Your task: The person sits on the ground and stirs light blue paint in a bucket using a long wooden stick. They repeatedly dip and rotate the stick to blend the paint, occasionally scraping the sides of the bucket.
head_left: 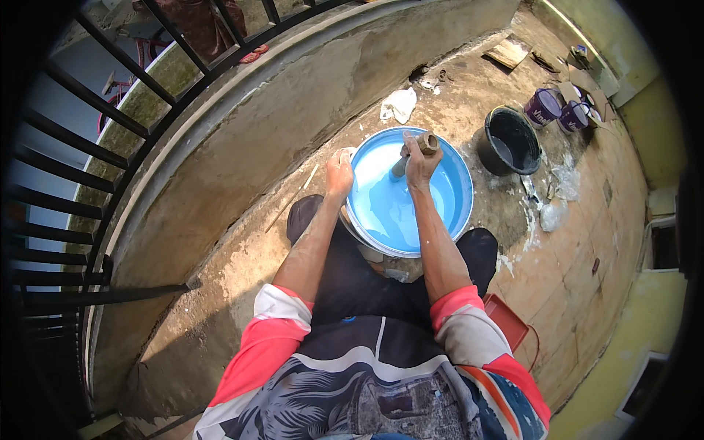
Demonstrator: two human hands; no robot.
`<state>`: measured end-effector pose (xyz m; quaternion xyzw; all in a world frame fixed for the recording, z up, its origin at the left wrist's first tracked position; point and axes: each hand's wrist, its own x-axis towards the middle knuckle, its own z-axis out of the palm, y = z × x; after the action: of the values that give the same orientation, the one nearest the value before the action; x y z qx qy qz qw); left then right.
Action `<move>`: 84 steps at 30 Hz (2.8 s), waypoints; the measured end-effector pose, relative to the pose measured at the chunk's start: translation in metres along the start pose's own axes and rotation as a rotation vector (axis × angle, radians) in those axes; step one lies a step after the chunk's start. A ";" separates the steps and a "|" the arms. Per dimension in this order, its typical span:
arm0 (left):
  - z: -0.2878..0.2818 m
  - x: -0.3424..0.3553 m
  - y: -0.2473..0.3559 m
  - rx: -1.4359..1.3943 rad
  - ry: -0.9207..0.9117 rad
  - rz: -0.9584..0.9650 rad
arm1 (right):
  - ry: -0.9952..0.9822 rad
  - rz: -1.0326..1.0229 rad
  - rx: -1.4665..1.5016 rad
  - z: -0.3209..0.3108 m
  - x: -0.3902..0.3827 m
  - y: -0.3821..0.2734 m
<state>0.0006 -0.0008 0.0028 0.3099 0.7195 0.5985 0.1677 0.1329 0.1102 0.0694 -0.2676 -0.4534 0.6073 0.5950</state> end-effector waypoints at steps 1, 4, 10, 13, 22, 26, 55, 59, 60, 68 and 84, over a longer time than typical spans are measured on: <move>0.000 0.001 -0.004 0.026 0.005 0.017 | -0.101 0.077 0.009 0.004 -0.005 0.000; -0.003 0.005 -0.014 -0.045 -0.027 -0.079 | -0.398 0.279 -0.044 0.003 -0.028 -0.018; -0.001 0.000 0.004 0.004 0.007 -0.061 | -0.573 0.212 -0.411 -0.049 -0.024 -0.049; 0.002 -0.001 0.006 -0.048 0.019 -0.097 | -0.326 -0.029 -0.515 -0.069 0.007 -0.037; 0.001 0.000 0.008 -0.079 0.008 -0.027 | 0.082 -0.060 0.030 -0.010 0.037 0.003; -0.001 0.002 -0.003 -0.078 -0.018 -0.008 | -0.249 0.201 -0.014 -0.001 -0.009 -0.012; 0.000 -0.003 0.004 0.015 0.030 -0.059 | -0.501 0.250 -0.248 -0.047 -0.048 -0.052; -0.001 -0.002 0.018 0.000 0.027 -0.107 | -0.213 0.042 -0.482 -0.065 0.014 -0.034; 0.000 -0.005 0.019 -0.001 0.033 -0.139 | -0.157 -0.053 -0.534 -0.066 0.030 -0.023; 0.006 0.003 -0.014 -0.045 0.030 -0.120 | 0.122 -0.120 -0.272 0.028 0.047 0.024; 0.009 0.005 -0.031 -0.079 0.039 -0.058 | -0.268 -0.042 -0.485 -0.076 -0.003 -0.049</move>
<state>-0.0053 0.0058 -0.0287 0.2704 0.7070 0.6273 0.1832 0.2229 0.1193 0.0776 -0.3099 -0.6658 0.4984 0.4607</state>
